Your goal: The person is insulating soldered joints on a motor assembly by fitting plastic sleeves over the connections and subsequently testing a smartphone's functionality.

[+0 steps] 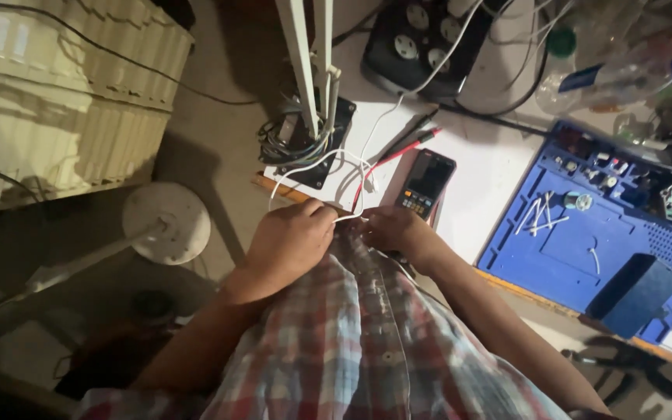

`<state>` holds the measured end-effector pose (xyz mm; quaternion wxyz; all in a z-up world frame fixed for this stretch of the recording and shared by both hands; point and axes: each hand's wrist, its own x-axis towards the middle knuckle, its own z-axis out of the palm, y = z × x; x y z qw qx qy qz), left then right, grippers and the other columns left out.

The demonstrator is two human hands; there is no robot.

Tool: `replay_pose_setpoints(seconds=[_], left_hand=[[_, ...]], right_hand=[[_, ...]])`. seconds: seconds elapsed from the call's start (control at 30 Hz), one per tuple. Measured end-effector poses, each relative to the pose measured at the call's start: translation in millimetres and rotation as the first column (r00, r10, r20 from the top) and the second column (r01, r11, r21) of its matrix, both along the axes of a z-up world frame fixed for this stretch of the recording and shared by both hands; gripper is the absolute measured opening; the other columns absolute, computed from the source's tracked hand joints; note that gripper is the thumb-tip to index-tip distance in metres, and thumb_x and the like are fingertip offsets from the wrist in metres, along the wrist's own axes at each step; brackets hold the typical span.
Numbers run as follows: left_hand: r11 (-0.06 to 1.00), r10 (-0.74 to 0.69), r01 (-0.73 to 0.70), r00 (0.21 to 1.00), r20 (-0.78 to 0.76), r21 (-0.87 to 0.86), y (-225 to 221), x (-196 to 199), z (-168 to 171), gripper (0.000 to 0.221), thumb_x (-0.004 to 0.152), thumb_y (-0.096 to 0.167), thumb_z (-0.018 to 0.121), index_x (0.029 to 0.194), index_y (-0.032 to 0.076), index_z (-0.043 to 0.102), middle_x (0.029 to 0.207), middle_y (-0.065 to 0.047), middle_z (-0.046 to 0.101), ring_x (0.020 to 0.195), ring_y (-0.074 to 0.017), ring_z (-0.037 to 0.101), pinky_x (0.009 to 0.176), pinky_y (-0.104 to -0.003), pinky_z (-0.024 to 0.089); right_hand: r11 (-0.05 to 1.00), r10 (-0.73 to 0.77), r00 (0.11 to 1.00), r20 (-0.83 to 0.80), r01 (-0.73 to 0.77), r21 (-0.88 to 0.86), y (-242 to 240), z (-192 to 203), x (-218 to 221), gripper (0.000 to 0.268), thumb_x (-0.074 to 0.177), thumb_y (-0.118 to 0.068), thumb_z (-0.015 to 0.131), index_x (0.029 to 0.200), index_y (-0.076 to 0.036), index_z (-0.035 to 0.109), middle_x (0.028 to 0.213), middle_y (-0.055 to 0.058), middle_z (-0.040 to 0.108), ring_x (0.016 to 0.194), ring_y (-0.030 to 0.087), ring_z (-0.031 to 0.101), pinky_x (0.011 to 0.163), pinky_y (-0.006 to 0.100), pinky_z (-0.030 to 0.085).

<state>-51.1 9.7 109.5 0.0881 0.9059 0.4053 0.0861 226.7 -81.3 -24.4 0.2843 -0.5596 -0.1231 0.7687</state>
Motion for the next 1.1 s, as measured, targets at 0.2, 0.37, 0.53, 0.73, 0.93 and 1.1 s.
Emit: replay_pose_setpoints(seconds=[0.2, 0.37, 0.53, 0.73, 0.93, 1.1], left_hand=[[1.0, -0.005, 0.005, 1.0, 0.019, -0.03, -8, -4, -15, 0.013, 0.103, 0.036, 0.077, 0.094, 0.029, 0.069, 0.09, 0.009, 0.068, 0.072, -0.0162, 0.077, 0.06, -0.032, 0.063], [1.0, -0.004, 0.004, 1.0, 0.018, 0.0, -11, -5, -16, 0.014, 0.1, 0.038, 0.079, 0.094, 0.03, 0.068, 0.092, 0.007, 0.067, 0.069, -0.0171, 0.076, 0.058, -0.032, 0.062], [0.998, -0.057, 0.057, 0.998, -0.001, 0.028, -12, -7, -5, 0.015, 0.101, 0.034, 0.075, 0.091, 0.029, 0.066, 0.089, 0.008, 0.065, 0.067, -0.0171, 0.074, 0.058, -0.032, 0.061], [0.942, -0.326, 0.321, 0.944, 0.041, 0.102, -28, 11, -9, 0.009, 0.091, 0.033, 0.075, 0.087, 0.033, 0.067, 0.091, 0.008, 0.061, 0.078, -0.0183, 0.07, 0.066, -0.036, 0.057], [0.878, -0.393, 0.431, 0.898, -0.2, 0.21, -39, 39, 15, 0.027, 0.106, 0.03, 0.068, 0.08, 0.032, 0.061, 0.092, 0.009, 0.06, 0.088, -0.0177, 0.067, 0.075, -0.034, 0.049], [0.802, -0.487, 0.536, 0.842, -0.232, 0.264, -35, 73, 12, 0.037, 0.109, 0.018, 0.071, 0.074, 0.025, 0.061, 0.084, 0.002, 0.058, 0.086, -0.0244, 0.064, 0.11, -0.047, 0.053]], right_hand=[[0.997, 0.074, 0.991, 0.11, -0.073, -0.013, 1, 56, -15, 0.046, 0.112, -0.02, 0.076, 0.153, 0.003, 0.076, 0.119, 0.029, 0.088, 0.099, 0.034, 0.088, 0.084, 0.041, 0.074], [0.998, 0.058, 0.989, 0.134, -0.057, -0.01, 9, 80, -17, 0.045, 0.113, -0.021, 0.074, 0.151, 0.004, 0.078, 0.117, 0.027, 0.088, 0.097, 0.031, 0.087, 0.08, 0.038, 0.074], [0.999, -0.019, 0.996, 0.09, 0.021, -0.024, 28, 90, -15, 0.046, 0.116, -0.025, 0.073, 0.149, 0.006, 0.078, 0.116, 0.029, 0.087, 0.101, 0.034, 0.087, 0.084, 0.045, 0.073], [0.981, -0.196, 0.973, -0.119, 0.192, -0.042, 98, 99, -49, 0.061, 0.115, -0.046, 0.072, 0.143, 0.007, 0.079, 0.115, 0.028, 0.086, 0.106, 0.037, 0.085, 0.098, 0.052, 0.07], [0.975, -0.164, 0.986, 0.022, 0.158, 0.155, 159, 105, -7, 0.058, 0.117, -0.048, 0.066, 0.144, 0.003, 0.077, 0.122, 0.021, 0.088, 0.116, 0.034, 0.088, 0.099, 0.052, 0.071], [0.914, -0.283, 0.896, 0.342, 0.144, 0.38, 91, 128, 67, 0.041, 0.12, -0.019, 0.065, 0.15, 0.007, 0.073, 0.131, 0.025, 0.086, 0.124, 0.034, 0.087, 0.098, 0.051, 0.074]])
